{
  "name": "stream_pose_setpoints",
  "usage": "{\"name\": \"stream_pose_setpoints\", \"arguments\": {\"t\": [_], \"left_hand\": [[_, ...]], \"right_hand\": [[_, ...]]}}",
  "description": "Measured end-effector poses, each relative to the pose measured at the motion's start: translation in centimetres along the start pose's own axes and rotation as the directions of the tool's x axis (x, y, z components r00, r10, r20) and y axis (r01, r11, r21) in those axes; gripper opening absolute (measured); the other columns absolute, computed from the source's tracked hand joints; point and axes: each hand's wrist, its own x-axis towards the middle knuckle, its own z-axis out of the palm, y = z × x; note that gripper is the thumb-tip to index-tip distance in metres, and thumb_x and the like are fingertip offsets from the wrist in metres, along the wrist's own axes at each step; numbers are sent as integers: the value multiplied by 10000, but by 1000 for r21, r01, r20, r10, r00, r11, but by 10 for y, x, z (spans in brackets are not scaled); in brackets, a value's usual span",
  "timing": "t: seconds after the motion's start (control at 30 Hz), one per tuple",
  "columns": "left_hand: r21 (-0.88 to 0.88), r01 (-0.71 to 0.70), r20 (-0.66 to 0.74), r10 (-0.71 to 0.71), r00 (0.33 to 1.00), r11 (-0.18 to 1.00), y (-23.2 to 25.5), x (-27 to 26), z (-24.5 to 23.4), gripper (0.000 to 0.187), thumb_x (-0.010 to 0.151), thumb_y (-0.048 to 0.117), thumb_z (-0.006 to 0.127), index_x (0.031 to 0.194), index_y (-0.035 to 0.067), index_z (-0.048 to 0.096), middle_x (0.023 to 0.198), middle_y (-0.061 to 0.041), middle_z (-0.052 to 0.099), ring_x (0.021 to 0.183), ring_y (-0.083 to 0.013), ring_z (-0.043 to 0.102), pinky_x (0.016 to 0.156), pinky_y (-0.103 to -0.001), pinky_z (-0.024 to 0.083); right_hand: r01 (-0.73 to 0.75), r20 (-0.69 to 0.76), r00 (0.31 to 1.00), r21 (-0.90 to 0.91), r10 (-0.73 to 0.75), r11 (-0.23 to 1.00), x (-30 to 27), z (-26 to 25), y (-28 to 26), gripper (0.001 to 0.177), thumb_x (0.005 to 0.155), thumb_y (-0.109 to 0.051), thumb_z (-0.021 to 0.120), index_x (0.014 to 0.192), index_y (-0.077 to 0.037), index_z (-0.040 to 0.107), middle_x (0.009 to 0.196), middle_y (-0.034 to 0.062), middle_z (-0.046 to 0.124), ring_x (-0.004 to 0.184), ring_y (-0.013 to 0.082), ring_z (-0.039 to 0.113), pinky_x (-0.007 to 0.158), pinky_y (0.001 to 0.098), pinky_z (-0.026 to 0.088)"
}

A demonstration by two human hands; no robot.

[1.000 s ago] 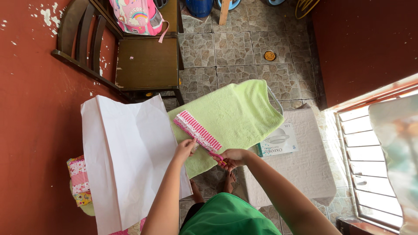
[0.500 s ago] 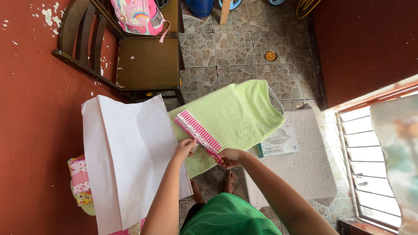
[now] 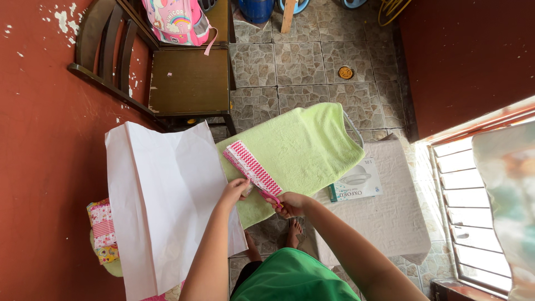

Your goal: The person wraps a small rectangular box with patterned paper, folds the edges, and secures them with clear tape. They use scissors to trim excess paper and then tie a decorative ribbon around the wrapped box.

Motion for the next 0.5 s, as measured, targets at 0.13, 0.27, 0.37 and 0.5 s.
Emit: {"name": "stream_pose_setpoints", "arguments": {"t": [0.13, 0.27, 0.37, 0.5], "left_hand": [[9, 14, 30, -14, 999, 1000, -2, 2, -6, 359, 953, 453, 660, 1029, 107, 722, 927, 25, 715, 830, -97, 638, 679, -287, 524], [20, 21, 25, -22, 999, 1000, -3, 1, -7, 323, 942, 427, 662, 1038, 125, 727, 928, 37, 716, 824, -94, 636, 682, -288, 526], [1, 19, 43, -19, 999, 1000, -1, 0, -7, 312, 947, 409, 671, 1036, 114, 719, 922, 24, 707, 819, -106, 636, 680, -295, 530], [8, 41, 55, -41, 998, 999, 3, -2, -8, 314, 951, 411, 664, 1037, 113, 711, 925, 24, 707, 817, -106, 641, 686, -296, 533]], "right_hand": [[50, 57, 997, 26, -51, 998, 3, -2, 4, 182, 958, -286, 687, 861, -133, 677, 669, -52, 515, 524, 61, 426, 476, 222, 345], [30, 22, 999, 1, -30, 1000, 4, 3, 6, 255, 1040, -348, 653, 866, -162, 648, 694, -61, 519, 553, 66, 435, 509, 228, 367], [32, 14, 999, 91, -34, 995, 6, 9, 7, 160, 1013, -325, 588, 960, -227, 703, 733, -78, 550, 573, 58, 434, 532, 215, 366], [48, 41, 998, 122, -53, 991, 11, 15, 6, 148, 1006, -291, 587, 1000, -242, 727, 715, -78, 535, 556, 61, 416, 513, 219, 340]]}}
